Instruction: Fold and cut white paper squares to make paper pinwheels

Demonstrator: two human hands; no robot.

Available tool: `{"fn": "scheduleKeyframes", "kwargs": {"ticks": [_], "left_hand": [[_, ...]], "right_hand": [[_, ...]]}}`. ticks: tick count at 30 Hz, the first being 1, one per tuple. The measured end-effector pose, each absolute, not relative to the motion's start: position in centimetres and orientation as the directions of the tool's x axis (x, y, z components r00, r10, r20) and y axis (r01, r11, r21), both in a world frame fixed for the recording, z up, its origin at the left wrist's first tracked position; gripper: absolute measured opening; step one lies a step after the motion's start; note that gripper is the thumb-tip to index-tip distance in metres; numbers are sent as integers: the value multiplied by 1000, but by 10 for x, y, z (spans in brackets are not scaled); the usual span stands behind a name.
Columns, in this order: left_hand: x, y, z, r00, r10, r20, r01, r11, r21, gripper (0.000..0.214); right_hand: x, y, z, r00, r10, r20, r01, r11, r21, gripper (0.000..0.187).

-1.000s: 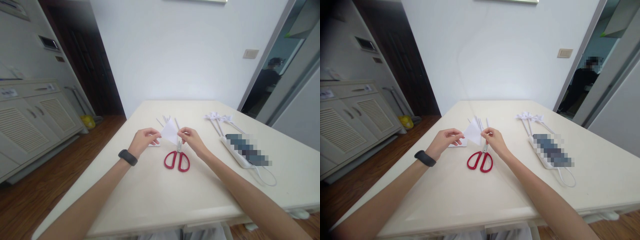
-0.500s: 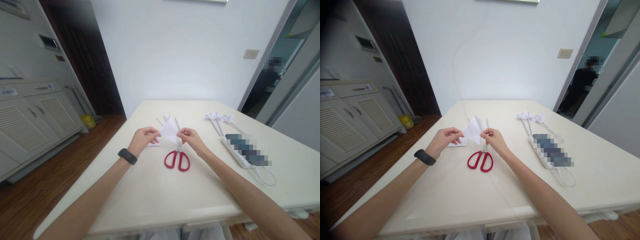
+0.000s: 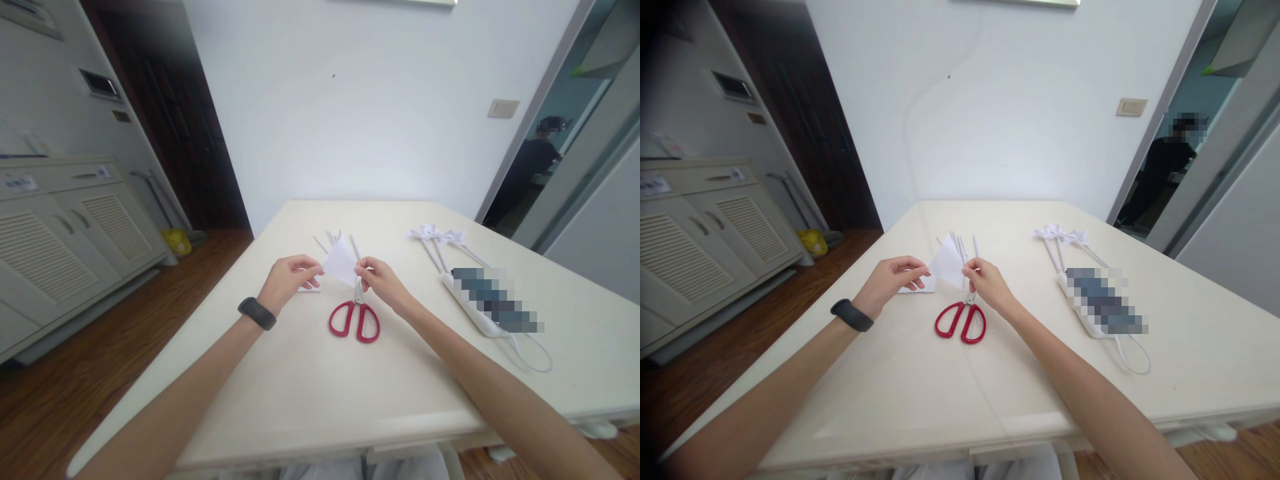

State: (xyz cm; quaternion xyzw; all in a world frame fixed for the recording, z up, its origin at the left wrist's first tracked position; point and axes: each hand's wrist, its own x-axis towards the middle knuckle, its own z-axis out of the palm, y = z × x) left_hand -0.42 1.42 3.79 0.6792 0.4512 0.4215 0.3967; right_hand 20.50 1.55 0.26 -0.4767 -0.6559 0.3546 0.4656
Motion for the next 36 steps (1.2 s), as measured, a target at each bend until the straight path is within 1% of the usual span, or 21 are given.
{"fn": "scheduleKeyframes", "kwargs": {"ticks": [10, 26, 36], "left_hand": [[-8, 19, 37, 208, 950, 233, 258, -283, 924, 25], [-9, 18, 37, 239, 943, 231, 265, -292, 919, 23], [-8, 18, 37, 225, 949, 222, 258, -278, 925, 22]], "right_hand": [[205, 8, 11, -115, 959, 258, 295, 281, -914, 18], [205, 10, 9, -110, 956, 272, 303, 293, -907, 18], [204, 10, 11, -138, 960, 242, 312, 275, -909, 17]]}}
